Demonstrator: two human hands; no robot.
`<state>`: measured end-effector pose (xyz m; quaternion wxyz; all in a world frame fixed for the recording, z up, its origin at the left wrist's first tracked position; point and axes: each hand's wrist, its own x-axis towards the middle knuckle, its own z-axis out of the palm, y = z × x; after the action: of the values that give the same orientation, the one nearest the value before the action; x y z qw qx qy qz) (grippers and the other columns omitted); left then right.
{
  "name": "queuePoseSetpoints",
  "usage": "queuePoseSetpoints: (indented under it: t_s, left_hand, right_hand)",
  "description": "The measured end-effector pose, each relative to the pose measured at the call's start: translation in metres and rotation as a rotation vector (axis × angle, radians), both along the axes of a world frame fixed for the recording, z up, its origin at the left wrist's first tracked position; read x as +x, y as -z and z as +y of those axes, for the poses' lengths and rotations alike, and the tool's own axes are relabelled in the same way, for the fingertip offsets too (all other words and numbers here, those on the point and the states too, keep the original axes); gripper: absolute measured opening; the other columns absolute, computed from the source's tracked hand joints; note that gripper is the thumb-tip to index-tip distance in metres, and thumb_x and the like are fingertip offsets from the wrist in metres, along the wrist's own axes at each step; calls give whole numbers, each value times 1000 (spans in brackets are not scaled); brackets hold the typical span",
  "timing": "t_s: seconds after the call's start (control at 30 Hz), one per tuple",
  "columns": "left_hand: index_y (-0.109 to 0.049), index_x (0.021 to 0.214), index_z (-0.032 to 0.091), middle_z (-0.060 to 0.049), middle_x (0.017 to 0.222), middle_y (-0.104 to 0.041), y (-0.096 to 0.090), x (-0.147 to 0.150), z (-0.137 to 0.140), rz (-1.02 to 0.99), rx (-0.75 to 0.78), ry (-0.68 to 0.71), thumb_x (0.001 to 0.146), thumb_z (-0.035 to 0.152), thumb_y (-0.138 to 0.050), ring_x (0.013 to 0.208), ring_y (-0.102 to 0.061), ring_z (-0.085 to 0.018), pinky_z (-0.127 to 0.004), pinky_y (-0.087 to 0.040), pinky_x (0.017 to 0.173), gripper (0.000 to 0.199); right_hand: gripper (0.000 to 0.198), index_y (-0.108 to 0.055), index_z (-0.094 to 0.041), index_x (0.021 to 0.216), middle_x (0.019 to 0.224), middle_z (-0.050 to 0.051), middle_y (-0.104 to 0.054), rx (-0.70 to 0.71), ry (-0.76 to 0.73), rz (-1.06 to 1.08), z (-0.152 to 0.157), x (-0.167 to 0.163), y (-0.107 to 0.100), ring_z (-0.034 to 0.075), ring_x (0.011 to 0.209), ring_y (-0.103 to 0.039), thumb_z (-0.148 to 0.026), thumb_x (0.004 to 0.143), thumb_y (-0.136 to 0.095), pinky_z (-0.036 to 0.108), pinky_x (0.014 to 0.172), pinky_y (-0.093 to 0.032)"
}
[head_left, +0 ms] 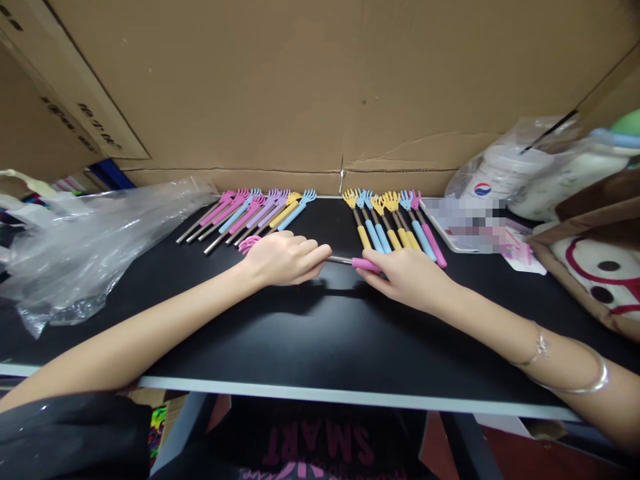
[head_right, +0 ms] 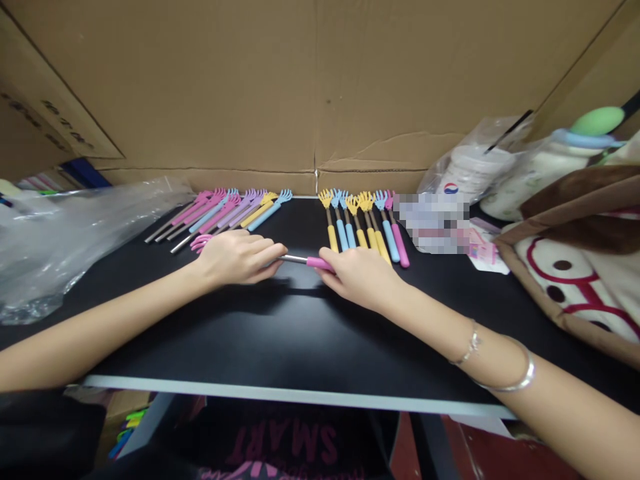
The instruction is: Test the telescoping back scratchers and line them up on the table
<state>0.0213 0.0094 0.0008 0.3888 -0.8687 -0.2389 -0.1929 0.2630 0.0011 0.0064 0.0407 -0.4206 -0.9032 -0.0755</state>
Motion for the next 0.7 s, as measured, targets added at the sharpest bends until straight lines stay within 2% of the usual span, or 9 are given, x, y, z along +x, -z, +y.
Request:
queuePoseSetpoints:
  t_s: [0.13, 0.27, 0.37, 0.43, 0.57, 0.7]
  left_hand:
    - [-56, 75, 19, 5, 52, -51, -3, -2, -2, 21, 84, 17, 91, 26, -43, 47, -52, -10, -26, -30, 48, 22]
    - [-55, 73, 20, 5, 51, -48, -7, -2, -4, 67, 165, 41, 91, 23, -44, 46, -48, -9, -25, -29, 49, 22]
    - [-53, 72, 20, 6, 51, -47, -7, 0, -5, 82, 157, 41, 90, 22, -45, 46, -47, -9, -25, -29, 48, 20]
    - [-52, 72, 20, 6, 51, -48, -5, 1, -5, 73, 129, 38, 89, 22, -47, 46, -48, -10, -25, -30, 48, 18]
    - [-51, 72, 20, 6, 52, -50, -2, 3, -5, 72, 63, 26, 89, 21, -47, 46, -50, -10, -25, -30, 47, 18]
    - [-52, 74, 19, 6, 52, -51, 0, 5, -5, 67, 9, 6, 90, 20, -46, 43, -51, -11, -25, -30, 46, 17]
  right_hand:
    - [31, -51, -21, 80, 62, 2, -56, -112, -3, 64, -1, -1, -2, 15, 56, -50, -43, 92, -33, 25, 54, -23]
    - [30, -45, -21, 79, 62, -1, -51, -321, -62, 168, 0, -1, -1, 13, 57, -47, -45, 93, -33, 23, 55, -27]
    - [34, -40, -21, 74, 62, -3, -47, -472, -113, 229, 2, 0, 0, 11, 56, -45, -49, 93, -33, 22, 56, -28]
    - [36, -36, -21, 72, 60, -4, -45, -515, -127, 246, 4, 1, 1, 10, 55, -44, -50, 93, -33, 22, 55, -28]
    - [35, -37, -21, 72, 59, -4, -45, -483, -98, 213, 5, 1, 2, 11, 54, -43, -49, 93, -33, 22, 55, -28]
    - [30, -44, -22, 77, 61, -1, -51, -324, -45, 126, 4, 0, 4, 13, 56, -48, -45, 93, -34, 22, 54, -27]
